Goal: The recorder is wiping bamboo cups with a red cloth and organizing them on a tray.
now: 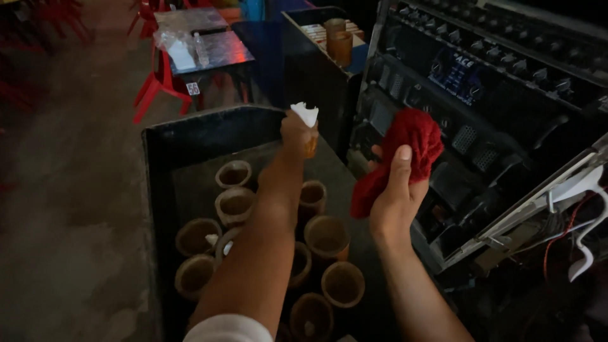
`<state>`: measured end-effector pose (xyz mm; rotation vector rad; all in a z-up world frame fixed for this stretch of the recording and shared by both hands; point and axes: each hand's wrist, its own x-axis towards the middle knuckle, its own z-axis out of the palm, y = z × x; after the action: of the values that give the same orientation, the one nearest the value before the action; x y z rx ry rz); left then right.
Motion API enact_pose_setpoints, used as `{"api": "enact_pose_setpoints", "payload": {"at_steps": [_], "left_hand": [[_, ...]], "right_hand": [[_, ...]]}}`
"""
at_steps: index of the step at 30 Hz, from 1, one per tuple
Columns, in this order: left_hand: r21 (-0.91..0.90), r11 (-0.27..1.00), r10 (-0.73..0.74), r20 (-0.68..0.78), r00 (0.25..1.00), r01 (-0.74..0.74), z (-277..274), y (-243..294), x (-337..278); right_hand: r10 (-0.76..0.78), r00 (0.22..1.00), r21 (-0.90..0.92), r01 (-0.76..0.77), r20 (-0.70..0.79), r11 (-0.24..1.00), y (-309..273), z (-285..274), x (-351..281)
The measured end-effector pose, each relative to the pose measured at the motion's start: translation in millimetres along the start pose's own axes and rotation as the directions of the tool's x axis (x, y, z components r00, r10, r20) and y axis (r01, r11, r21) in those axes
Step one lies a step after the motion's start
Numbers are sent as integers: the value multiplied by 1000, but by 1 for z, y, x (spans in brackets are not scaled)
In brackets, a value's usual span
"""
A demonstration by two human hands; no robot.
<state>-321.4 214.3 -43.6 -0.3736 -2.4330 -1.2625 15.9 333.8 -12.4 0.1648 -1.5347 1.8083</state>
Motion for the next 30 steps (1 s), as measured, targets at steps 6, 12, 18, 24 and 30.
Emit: {"api": "enact_pose_setpoints", "payload": {"at_steps": [6,12,18,24,30], "left_hand": [[-89,996,-10,-143,990,-3,13,-90,18],[-434,898,200,246,948,-77,-140,70,-130],[-739,612,310,-104,945,-282,-149,85,-255],[-414,910,-145,-366,919,-21,-195,122,-324],[-428,904,-166,-390,906,-19,-177,103,-350]], "right_hand": [[-60,996,-17,61,66,998,24,-2,6],[116,977,-86,-102,176,991,14,5,-4],[51,901,81,-94,431,992,-17,43,-58],[-148,832,-273,335,534,902,-24,61,-97],[390,795,-149,-364,464,919,-8,63,-94]]}}
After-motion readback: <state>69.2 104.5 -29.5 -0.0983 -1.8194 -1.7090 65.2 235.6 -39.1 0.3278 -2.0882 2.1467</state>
